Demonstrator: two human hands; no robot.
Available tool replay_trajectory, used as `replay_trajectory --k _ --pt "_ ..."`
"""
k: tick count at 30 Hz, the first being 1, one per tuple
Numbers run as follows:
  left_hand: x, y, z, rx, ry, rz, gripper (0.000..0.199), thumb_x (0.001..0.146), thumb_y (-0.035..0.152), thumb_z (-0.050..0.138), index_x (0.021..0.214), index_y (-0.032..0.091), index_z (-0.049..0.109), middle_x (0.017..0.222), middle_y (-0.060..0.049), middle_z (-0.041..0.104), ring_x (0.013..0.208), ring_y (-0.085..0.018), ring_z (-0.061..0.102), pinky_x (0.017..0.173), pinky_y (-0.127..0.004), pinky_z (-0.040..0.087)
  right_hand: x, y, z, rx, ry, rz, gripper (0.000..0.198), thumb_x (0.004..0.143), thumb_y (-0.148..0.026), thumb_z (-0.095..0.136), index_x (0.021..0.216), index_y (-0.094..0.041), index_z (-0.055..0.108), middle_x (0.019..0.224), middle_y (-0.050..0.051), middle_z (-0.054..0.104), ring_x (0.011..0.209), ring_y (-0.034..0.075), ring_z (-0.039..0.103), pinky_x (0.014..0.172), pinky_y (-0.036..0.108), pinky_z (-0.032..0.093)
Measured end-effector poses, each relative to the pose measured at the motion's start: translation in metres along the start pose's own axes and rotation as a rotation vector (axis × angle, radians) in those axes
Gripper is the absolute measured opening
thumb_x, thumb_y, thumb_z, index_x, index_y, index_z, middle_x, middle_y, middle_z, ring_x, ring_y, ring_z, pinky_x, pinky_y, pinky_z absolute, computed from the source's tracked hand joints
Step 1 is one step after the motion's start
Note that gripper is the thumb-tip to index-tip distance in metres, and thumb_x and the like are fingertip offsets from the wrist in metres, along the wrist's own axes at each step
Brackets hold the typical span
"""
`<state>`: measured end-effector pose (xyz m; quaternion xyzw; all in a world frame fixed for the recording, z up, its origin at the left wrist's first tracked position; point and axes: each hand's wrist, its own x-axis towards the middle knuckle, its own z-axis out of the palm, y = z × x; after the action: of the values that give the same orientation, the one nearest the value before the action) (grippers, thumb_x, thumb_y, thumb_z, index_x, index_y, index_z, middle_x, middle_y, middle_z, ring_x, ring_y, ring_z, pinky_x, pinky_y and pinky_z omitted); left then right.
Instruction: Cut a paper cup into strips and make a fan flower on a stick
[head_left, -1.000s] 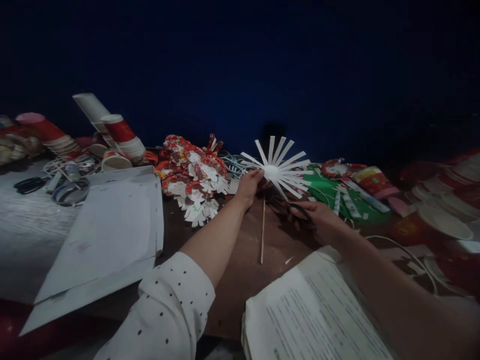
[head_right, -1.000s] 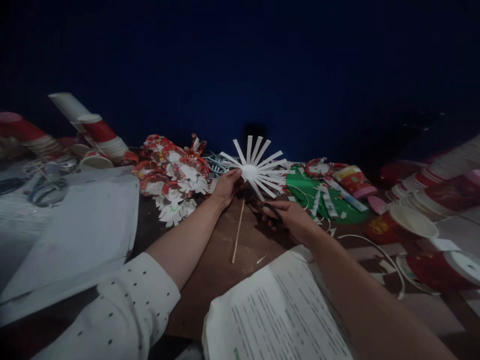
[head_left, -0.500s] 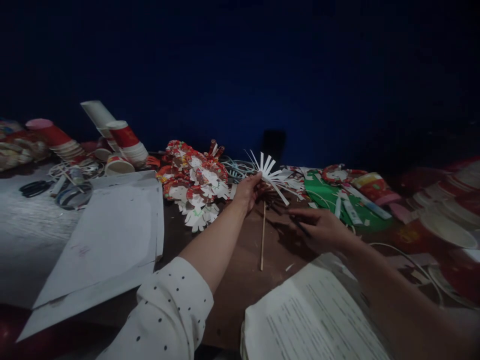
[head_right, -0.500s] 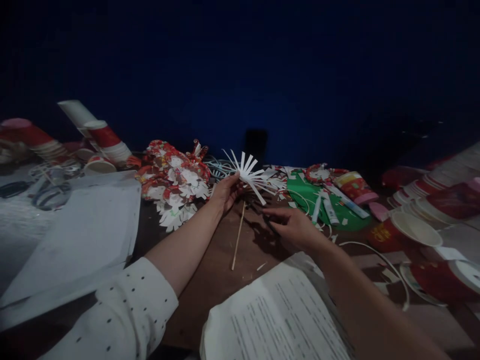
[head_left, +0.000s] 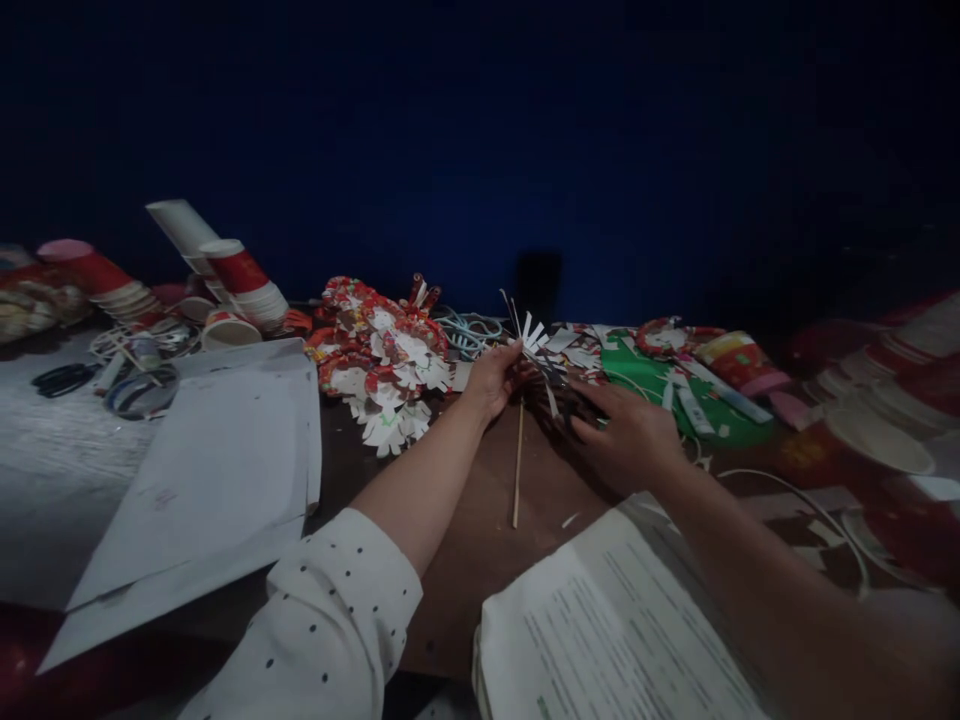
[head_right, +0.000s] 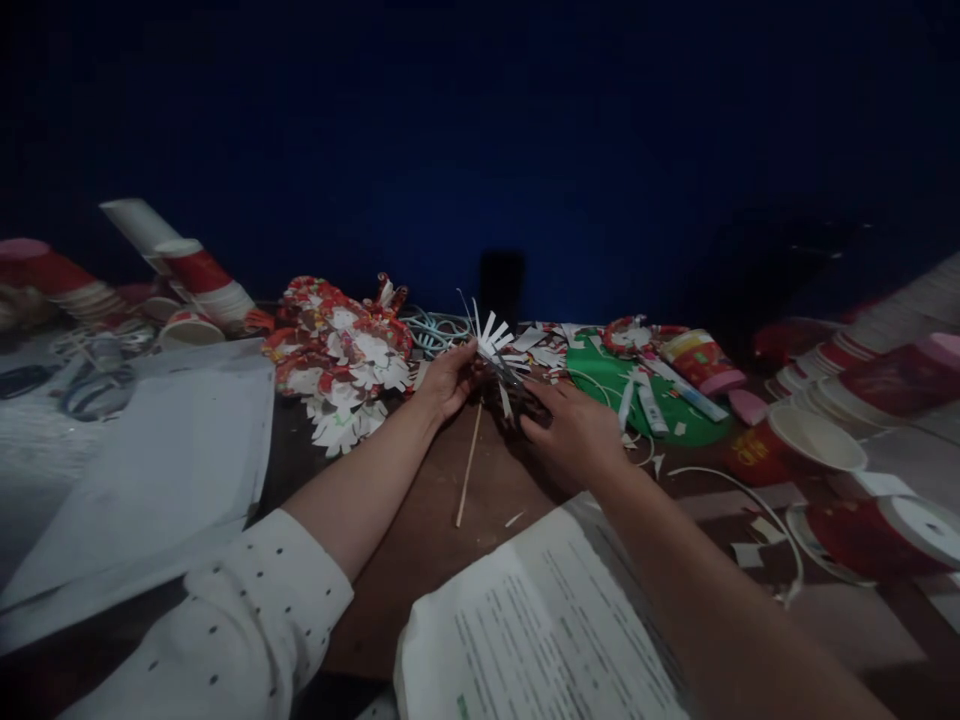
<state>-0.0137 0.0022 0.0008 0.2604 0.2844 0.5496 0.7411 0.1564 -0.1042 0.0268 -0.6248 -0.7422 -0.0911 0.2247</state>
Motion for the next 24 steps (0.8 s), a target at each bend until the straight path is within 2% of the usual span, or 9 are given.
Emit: replay_trajectory --k 6,15,24 --pt "-0.003 0.0 0.003 -0.007 -0.018 -0.033 0.008 0.078 0.016 0.067 0.073 0.013 0.061 0.062 0.002 0.06 0.055 -0.006 0.055 0.054 -0.016 0.044 0.0 0.001 0.002 0.0 -0.044 0.002 0.043 0.082 -0.04 0.057 0.123 -0.031 0.063 0.111 0.003 0.07 0.095 0.025 0.066 0.072 0.032 0.049" --pt "-0.006 0.0 0.005 0.03 -0.06 -0.072 0.007 0.079 0.013 0.065 0.074 0.011 0.06 0.063 0.0 0.06 0.057 -0.007 0.057 0.058 -0.017 0.048 0.0 0.003 0.002 0.082 -0.095 0.003 0.042 0.084 -0.039 0.054 0.124 -0.031 0.062 0.113 0.003 0.07 0.098 0.024 0.066 0.078 0.032 0.048" --pt "-0.008 -0.001 0.006 0.04 -0.096 -0.087 0.008 0.077 0.008 0.066 0.072 0.011 0.06 0.064 0.001 0.06 0.059 -0.007 0.059 0.063 -0.018 0.05 0.001 0.01 0.004 0.134 -0.142 -0.127 0.037 0.086 -0.034 0.05 0.118 -0.023 0.066 0.107 0.008 0.071 0.093 0.022 0.064 0.08 0.03 0.047"
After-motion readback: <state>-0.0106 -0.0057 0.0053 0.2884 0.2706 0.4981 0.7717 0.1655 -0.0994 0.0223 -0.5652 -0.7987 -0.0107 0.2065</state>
